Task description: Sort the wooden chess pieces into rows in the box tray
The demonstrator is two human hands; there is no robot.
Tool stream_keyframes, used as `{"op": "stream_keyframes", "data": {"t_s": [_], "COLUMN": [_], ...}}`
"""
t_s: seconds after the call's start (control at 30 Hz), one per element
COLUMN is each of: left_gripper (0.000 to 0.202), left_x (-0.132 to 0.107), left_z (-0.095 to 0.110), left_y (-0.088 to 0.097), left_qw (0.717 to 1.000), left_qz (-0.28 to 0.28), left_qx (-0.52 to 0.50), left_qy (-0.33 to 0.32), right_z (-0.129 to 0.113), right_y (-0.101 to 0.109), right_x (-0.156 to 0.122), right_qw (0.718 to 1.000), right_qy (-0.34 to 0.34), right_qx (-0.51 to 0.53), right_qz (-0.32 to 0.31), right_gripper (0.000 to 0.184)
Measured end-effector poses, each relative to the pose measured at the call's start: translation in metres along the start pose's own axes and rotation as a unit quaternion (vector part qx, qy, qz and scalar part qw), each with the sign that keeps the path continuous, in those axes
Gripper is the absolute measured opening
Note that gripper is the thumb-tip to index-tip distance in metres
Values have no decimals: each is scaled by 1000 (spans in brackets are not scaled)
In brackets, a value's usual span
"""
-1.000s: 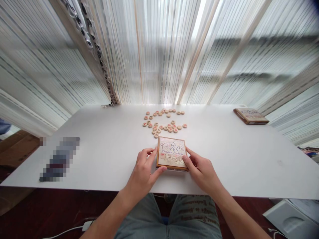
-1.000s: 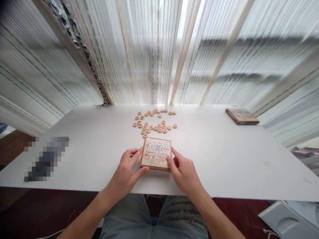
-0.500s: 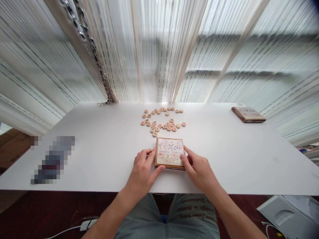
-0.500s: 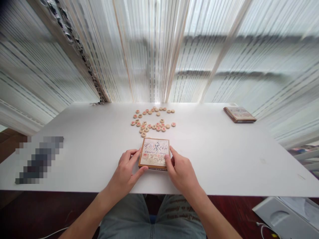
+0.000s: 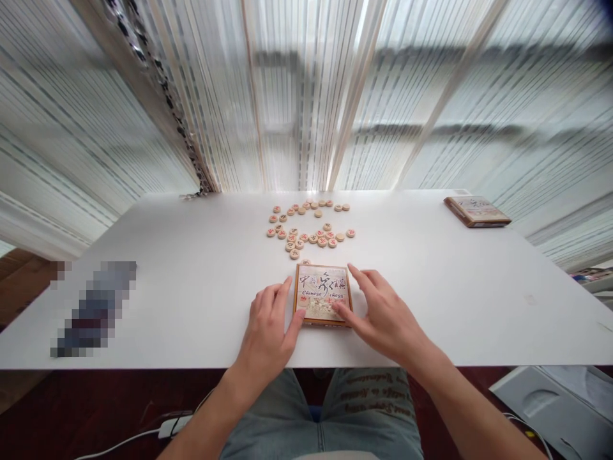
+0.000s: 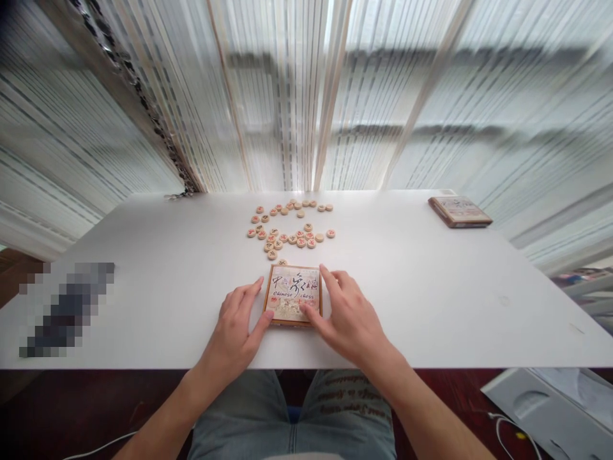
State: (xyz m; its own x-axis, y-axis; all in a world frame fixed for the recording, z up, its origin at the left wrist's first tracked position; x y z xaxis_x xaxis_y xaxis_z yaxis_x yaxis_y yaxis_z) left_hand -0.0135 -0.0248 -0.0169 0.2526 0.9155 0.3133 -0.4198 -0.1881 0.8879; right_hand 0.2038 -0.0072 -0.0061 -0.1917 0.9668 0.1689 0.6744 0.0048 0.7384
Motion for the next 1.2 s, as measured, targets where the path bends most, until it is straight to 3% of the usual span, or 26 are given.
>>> {"op": "stream_keyframes", "data": {"t_s": [0.07, 0.17, 0.27, 0.53, 0.77, 0.93, 1.03, 1.1, 1.2], "left_gripper": [55, 51, 48, 43, 45, 54, 64, 69, 73], "left_x": [2, 5, 4, -1, 1, 0, 3, 6, 14], "left_z": [2, 4, 7, 16, 16, 13, 4, -1, 3], "left_y": [-1, -1, 0, 2, -2, 0, 0, -5, -17], "left_qw": [1000, 1000, 999, 998, 998, 999, 991, 972, 919], "left_qz": [0, -3, 0, -3, -16, -22, -40, -77, -138], "left_qx": [14, 31, 32, 40, 48, -31, -109, -185, -329], "left_qy": [0, 0, -7, -46, -46, 2, 72, 125, 170], "right_z": [-10, -12, -17, -25, -37, -43, -40, -37, -40], "right_y": [-2, -15, -23, -26, -29, -31, -29, -28, -24], "right_x": [10, 24, 30, 18, 26, 27, 23, 20, 14], "right_qw": [996, 982, 974, 969, 964, 963, 966, 968, 968], "right_qy": [78, 101, 115, 164, 165, 185, 194, 197, 211], "right_qx": [9, -15, -13, -13, -45, -28, 8, 24, 31], "right_qz": [-53, -161, -195, -182, -204, -195, -173, -154, -134], "right_gripper": [109, 135, 129, 115, 112, 113, 110, 111, 111]}}
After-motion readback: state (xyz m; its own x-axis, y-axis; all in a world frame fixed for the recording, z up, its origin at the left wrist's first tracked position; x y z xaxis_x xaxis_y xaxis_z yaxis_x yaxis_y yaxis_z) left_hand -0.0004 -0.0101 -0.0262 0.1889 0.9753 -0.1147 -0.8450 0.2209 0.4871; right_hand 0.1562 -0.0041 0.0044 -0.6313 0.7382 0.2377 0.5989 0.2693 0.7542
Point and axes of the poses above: each hand's wrist, its own x-axis towards the middle knuckle, its own y-axis out of the back of the hand, z = x × y, the point moved 8 cm from there along x, towards the middle knuckle, and after that the axes turned 11 degrees about x, right-handed, at the moved point
